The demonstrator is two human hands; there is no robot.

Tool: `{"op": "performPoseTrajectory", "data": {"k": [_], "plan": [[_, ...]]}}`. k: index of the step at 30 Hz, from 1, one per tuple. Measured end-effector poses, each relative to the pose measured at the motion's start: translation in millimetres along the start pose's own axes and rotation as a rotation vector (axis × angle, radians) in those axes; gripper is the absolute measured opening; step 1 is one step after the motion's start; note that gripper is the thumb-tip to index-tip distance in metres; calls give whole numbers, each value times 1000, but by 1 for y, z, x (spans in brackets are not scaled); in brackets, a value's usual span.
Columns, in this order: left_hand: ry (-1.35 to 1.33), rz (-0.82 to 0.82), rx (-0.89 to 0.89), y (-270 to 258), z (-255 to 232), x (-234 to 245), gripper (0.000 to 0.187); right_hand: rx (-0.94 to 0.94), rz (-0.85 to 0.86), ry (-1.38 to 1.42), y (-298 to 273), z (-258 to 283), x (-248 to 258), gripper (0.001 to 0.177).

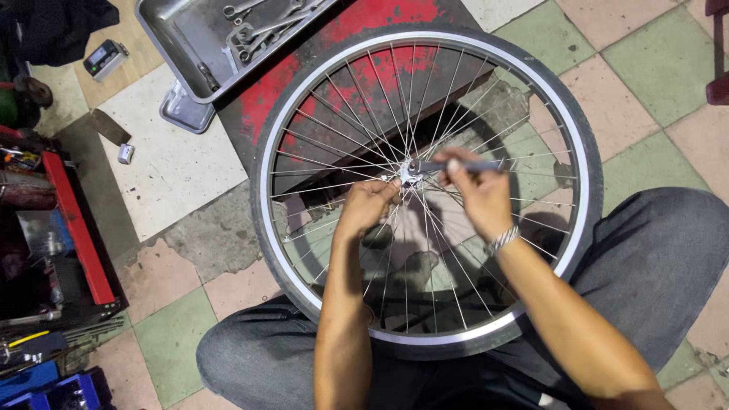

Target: The person sits on the floor and uses a wrench to tighten the nuts on the hub of a bicycle wheel. They rotate the wheel to access different nuts and later use a screwdriver to adjust the hub mechanism.

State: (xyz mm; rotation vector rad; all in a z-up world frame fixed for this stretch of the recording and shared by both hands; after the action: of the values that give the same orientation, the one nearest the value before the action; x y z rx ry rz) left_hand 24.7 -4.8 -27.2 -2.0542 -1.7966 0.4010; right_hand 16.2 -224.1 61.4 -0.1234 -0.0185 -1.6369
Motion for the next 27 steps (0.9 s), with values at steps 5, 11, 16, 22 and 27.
{"op": "performPoseTrajectory", "data": {"k": [5,11,16,22,27], "plan": [[16,3,36,-2,-12,0,34,-112,-26,210,64,-40,-1,26],[39,3,38,-2,-10,1,39,10,141,-379,125,-29,-53,20],[-10,13,4,17,27,7,23,328,238,-768,78,23,-101,25],[273,-66,-211,30,43,17,11,557,275,-724,-4,41,-83,21],[27,22,-27,8,12,5,35,687,234,-518,-38,37,-40,26]]}}
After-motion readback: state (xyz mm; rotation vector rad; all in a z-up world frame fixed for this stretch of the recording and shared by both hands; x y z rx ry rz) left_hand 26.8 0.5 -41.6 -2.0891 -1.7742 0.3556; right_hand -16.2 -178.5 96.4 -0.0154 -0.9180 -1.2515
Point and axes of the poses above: each hand's wrist, its own y-axis towards the middle knuckle, its own x-axis out of the back of the hand, z = x × y, the point moved 3 cm from there along y, towards the middle knuckle, and after that the axes turned 3 degrees about -y, right-handed, at the moved point
